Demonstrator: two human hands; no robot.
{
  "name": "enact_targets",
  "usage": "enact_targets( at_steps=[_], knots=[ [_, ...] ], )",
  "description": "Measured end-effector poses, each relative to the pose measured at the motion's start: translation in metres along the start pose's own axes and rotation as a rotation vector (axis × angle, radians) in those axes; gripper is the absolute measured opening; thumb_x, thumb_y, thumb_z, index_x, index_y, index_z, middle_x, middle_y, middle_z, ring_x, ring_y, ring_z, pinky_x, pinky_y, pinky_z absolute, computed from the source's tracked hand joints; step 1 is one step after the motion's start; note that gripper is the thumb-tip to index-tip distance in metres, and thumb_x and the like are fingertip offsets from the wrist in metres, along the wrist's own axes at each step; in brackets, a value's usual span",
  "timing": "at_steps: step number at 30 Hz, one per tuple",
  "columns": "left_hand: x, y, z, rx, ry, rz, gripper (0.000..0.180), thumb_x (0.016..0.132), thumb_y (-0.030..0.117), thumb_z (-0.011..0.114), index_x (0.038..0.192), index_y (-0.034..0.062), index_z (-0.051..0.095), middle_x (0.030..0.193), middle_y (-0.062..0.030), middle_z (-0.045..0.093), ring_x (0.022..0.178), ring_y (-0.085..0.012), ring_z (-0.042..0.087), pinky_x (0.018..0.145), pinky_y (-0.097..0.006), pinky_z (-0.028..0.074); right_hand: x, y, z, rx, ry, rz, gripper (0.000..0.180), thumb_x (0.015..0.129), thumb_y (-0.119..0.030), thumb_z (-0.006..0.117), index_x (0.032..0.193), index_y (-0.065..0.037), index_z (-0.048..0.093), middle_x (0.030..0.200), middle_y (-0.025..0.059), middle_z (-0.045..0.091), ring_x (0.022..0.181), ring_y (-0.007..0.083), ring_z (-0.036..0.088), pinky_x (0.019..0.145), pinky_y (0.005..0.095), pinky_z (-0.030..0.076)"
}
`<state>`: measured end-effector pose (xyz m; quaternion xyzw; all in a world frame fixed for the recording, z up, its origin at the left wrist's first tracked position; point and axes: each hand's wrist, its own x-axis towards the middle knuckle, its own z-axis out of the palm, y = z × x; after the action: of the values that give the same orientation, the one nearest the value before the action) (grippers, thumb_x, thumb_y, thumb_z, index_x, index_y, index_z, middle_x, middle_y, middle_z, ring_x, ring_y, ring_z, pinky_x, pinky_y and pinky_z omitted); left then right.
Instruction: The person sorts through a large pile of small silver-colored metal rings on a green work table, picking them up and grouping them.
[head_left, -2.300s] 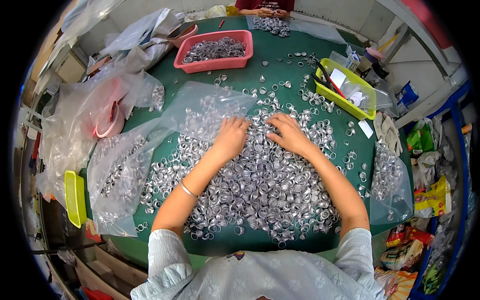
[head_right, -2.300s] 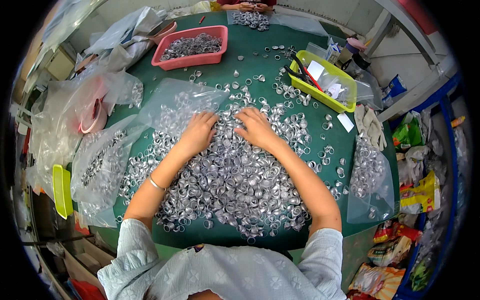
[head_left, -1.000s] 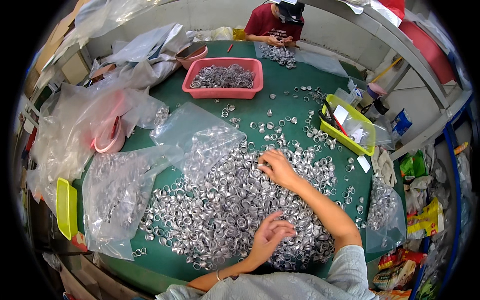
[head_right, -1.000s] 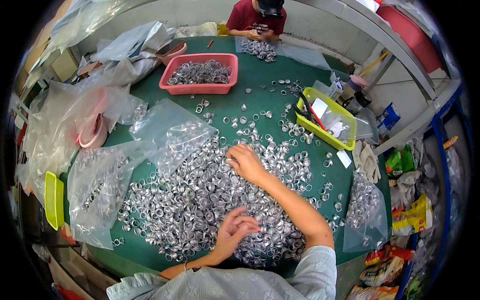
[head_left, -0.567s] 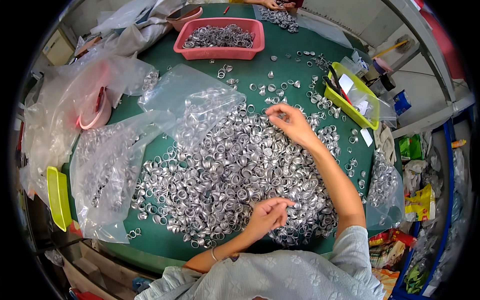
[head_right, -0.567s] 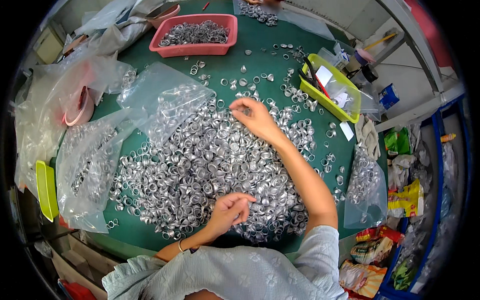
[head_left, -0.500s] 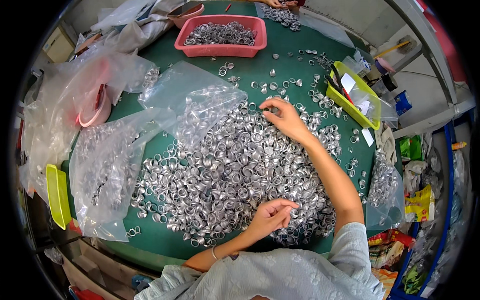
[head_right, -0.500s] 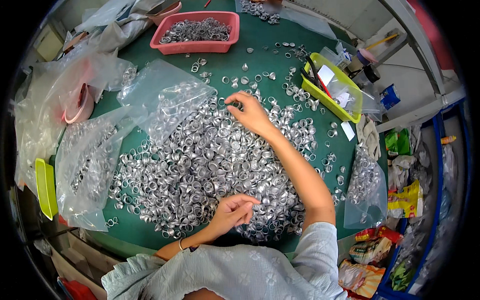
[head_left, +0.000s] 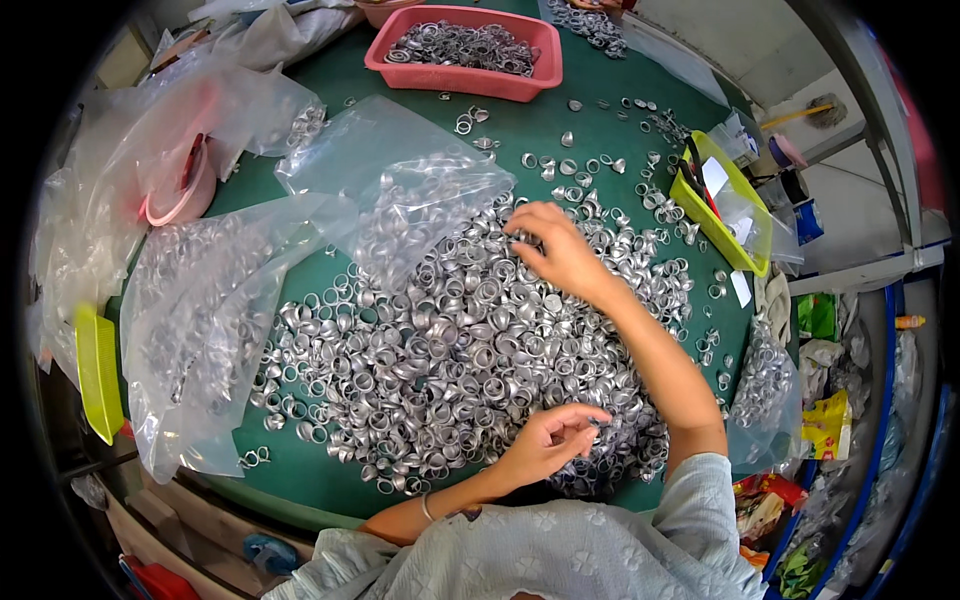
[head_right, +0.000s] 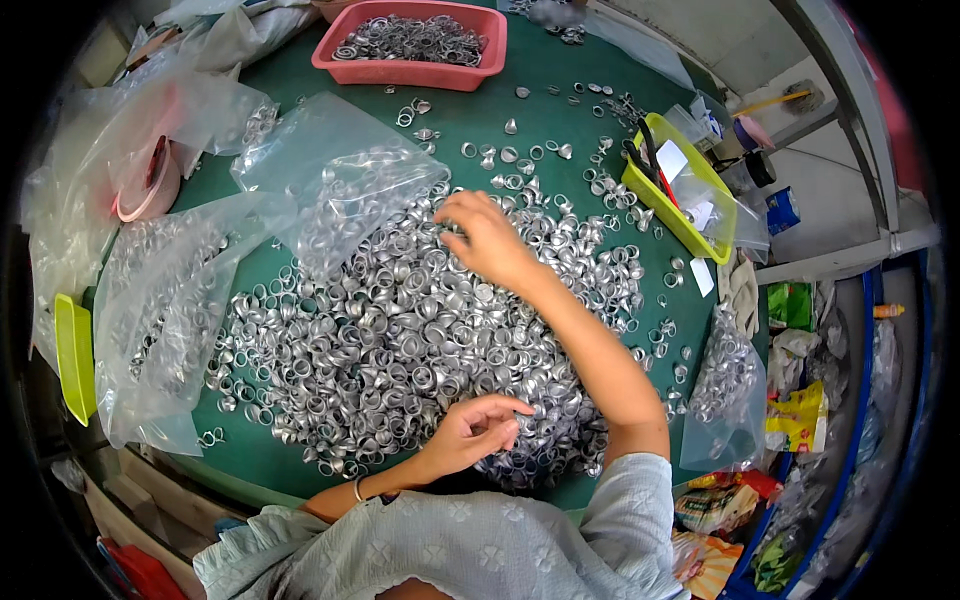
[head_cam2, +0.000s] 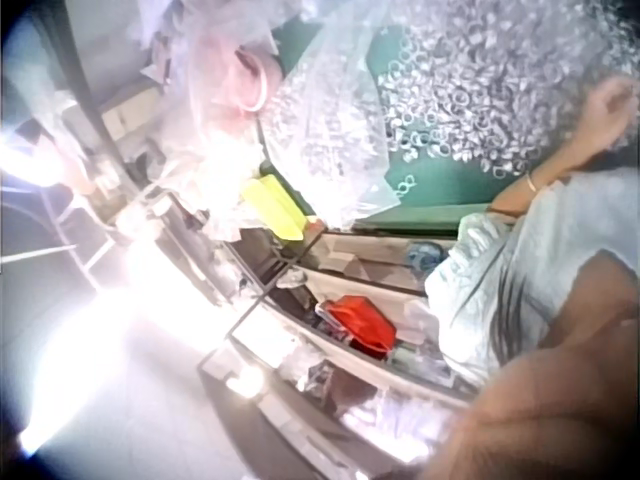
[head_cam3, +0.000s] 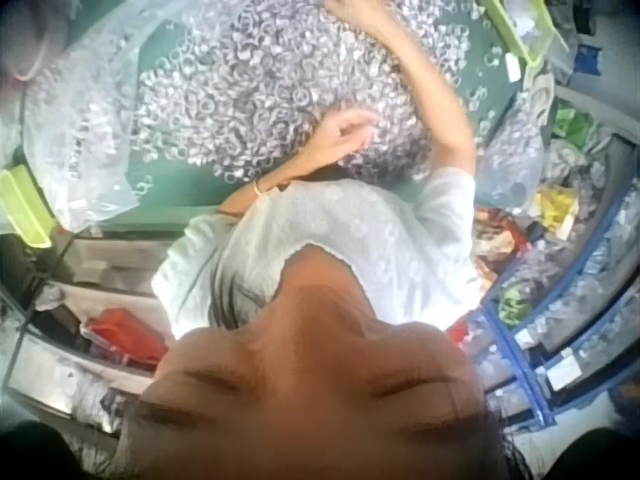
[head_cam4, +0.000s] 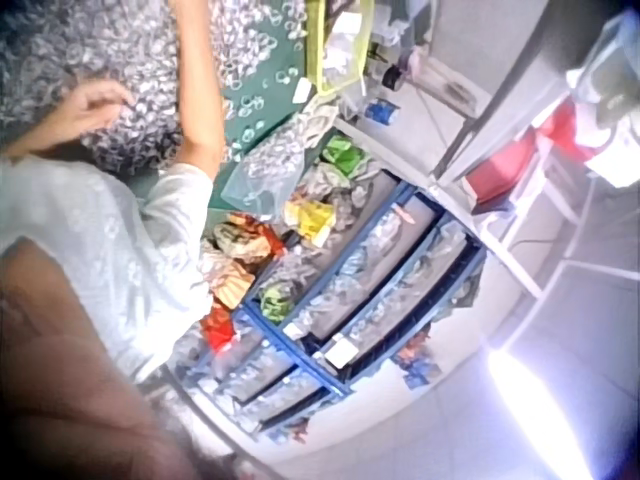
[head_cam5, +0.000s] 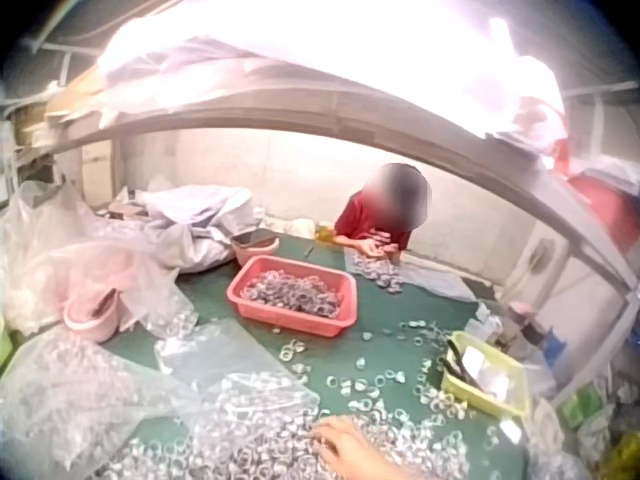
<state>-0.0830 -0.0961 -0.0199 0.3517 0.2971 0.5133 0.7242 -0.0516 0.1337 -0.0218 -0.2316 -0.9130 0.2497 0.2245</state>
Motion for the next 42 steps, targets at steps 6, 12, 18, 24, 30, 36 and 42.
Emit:
enact_targets(
  at_steps=[6, 12, 18, 24, 30, 36, 42],
  knots=[
    [0.000, -0.001, 0.000, -0.071, 0.026, 0.023, 0.031, 0.090, 0.005, 0.050, 0.120, 0.0033, 0.049, 0.074, -0.0012, 0.057, 0.060, -0.0022, 0.047, 0.049, -0.018, 0.036, 0.001, -0.002, -0.014, 0.373, -0.128, 0.184, 0.014, 0.076, -0.011, 0.067, 0.085, -0.003, 0.060, 0.100, 0.0066, 0.056, 0.092, 0.0202, 0.053, 0.079, 0.0340, 0.042],
    [0.003, 0.001, 0.004, -0.691, 0.321, 0.190, 0.047, 0.094, 0.018, 0.045, 0.136, 0.0079, 0.026, 0.079, -0.0090, 0.053, 0.051, -0.0072, 0.040, 0.042, -0.018, 0.031, -0.039, -0.051, -0.069, 0.761, -0.713, 0.023, 0.014, 0.079, -0.010, 0.066, 0.091, -0.003, 0.063, 0.098, 0.0072, 0.062, 0.091, 0.0155, 0.057, 0.079, 0.0296, 0.046],
    [0.000, -0.003, 0.000, -0.389, 0.189, 0.048, 0.022, 0.097, 0.014, 0.038, 0.103, -0.0004, 0.054, 0.065, -0.0052, 0.049, 0.048, -0.0058, 0.036, 0.040, -0.018, 0.028, -0.027, -0.021, -0.035, 0.090, -0.107, 0.171, 0.016, 0.075, -0.012, 0.068, 0.089, -0.005, 0.064, 0.089, 0.0063, 0.061, 0.084, 0.0206, 0.052, 0.081, 0.0339, 0.041],
    [0.000, -0.008, -0.002, -0.281, 0.130, 0.090, 0.018, 0.095, 0.012, 0.043, 0.104, -0.0004, 0.053, 0.058, -0.0029, 0.047, 0.044, -0.0045, 0.033, 0.040, -0.019, 0.028, -0.033, -0.016, -0.020, -0.096, 0.002, 0.130, 0.013, 0.071, -0.009, 0.069, 0.081, -0.005, 0.062, 0.091, 0.0075, 0.058, 0.088, 0.0275, 0.050, 0.083, 0.0354, 0.038],
    [0.001, -0.005, -0.002, -0.359, 0.140, 0.095, 0.027, 0.095, 0.012, 0.043, 0.120, 0.0008, 0.044, 0.065, -0.0065, 0.051, 0.044, -0.0053, 0.036, 0.040, -0.018, 0.028, -0.058, -0.015, -0.039, 0.432, 0.047, 0.534, 0.010, 0.078, -0.002, 0.066, 0.086, -0.002, 0.060, 0.078, 0.0008, 0.059, 0.071, 0.0073, 0.053, 0.064, 0.0215, 0.043],
    [0.005, -0.002, -0.002, -0.454, 0.225, 0.119, 0.043, 0.095, 0.011, 0.042, 0.135, 0.0050, 0.028, 0.087, -0.0130, 0.057, 0.050, -0.0064, 0.046, 0.038, -0.016, 0.031, -0.074, -0.044, -0.053, 0.989, -0.042, 0.483, 0.018, 0.079, 0.003, 0.063, 0.096, -0.002, 0.058, 0.090, 0.0005, 0.058, 0.082, 0.0066, 0.053, 0.075, 0.0212, 0.044],
    [0.004, -0.004, -0.002, -0.447, 0.229, 0.138, 0.048, 0.093, 0.006, 0.044, 0.137, 0.0072, 0.025, 0.096, -0.0150, 0.054, 0.050, -0.0086, 0.046, 0.037, -0.016, 0.031, -0.082, -0.047, -0.051, 1.159, -0.037, 0.462, 0.026, 0.077, 0.003, 0.065, 0.101, -0.001, 0.057, 0.095, 0.0027, 0.059, 0.090, 0.0088, 0.055, 0.080, 0.0232, 0.045]
  ],
)
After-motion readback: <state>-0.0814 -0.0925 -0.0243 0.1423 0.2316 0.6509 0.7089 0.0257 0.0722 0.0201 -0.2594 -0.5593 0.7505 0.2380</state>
